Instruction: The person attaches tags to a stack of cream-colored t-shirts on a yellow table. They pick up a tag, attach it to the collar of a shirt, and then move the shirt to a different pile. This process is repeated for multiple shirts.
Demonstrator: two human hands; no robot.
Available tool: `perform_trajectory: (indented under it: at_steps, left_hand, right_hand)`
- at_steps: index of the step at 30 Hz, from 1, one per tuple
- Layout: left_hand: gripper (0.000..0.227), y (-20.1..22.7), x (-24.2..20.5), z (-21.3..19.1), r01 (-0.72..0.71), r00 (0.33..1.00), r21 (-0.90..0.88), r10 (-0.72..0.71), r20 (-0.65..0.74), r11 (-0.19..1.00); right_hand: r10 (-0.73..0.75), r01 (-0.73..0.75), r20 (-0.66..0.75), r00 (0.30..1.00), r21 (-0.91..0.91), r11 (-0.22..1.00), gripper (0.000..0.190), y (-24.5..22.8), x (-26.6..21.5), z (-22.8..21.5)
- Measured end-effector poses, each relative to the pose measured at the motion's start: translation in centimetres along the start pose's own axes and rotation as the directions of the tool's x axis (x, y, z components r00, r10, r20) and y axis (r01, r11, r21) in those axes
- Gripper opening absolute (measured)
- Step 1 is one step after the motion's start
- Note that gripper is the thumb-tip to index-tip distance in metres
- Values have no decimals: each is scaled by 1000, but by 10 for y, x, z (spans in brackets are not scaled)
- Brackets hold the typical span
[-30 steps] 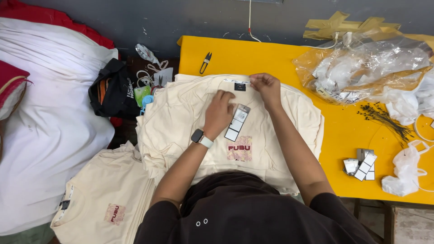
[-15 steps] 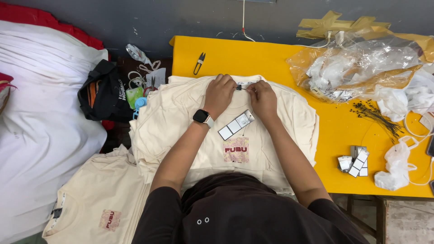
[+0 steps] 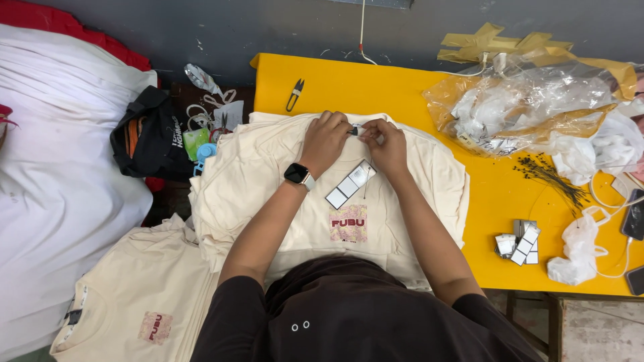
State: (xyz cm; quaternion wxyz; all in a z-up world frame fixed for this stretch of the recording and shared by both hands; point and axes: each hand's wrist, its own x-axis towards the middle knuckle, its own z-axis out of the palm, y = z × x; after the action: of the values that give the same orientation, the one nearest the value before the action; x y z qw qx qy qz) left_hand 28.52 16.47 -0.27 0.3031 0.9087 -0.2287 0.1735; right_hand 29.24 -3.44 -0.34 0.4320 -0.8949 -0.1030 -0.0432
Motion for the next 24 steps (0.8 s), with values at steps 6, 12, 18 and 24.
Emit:
perform_trajectory:
  at_steps: [6, 12, 18, 24]
  left_hand:
    - [14, 46, -46, -24, -197, 971, -47, 202, 128, 979]
    - [19, 74, -69, 2, -392, 890, -130, 412, 198, 911]
    - [23, 59, -69, 21, -178, 949, -298, 243, 200, 938]
    - [13, 61, -52, -7, 206, 976, -320, -172, 133, 925]
  right_hand:
    - [-16, 24, 72, 997, -114, 993, 47, -9, -10, -25]
    - [-194, 209, 90, 977, -208, 956, 40, -9, 6, -8]
    - [-119, 153, 175, 977, -200, 968, 40, -43, 19, -11]
    - [-190, 263, 282, 940, -252, 931, 8, -42, 46, 29]
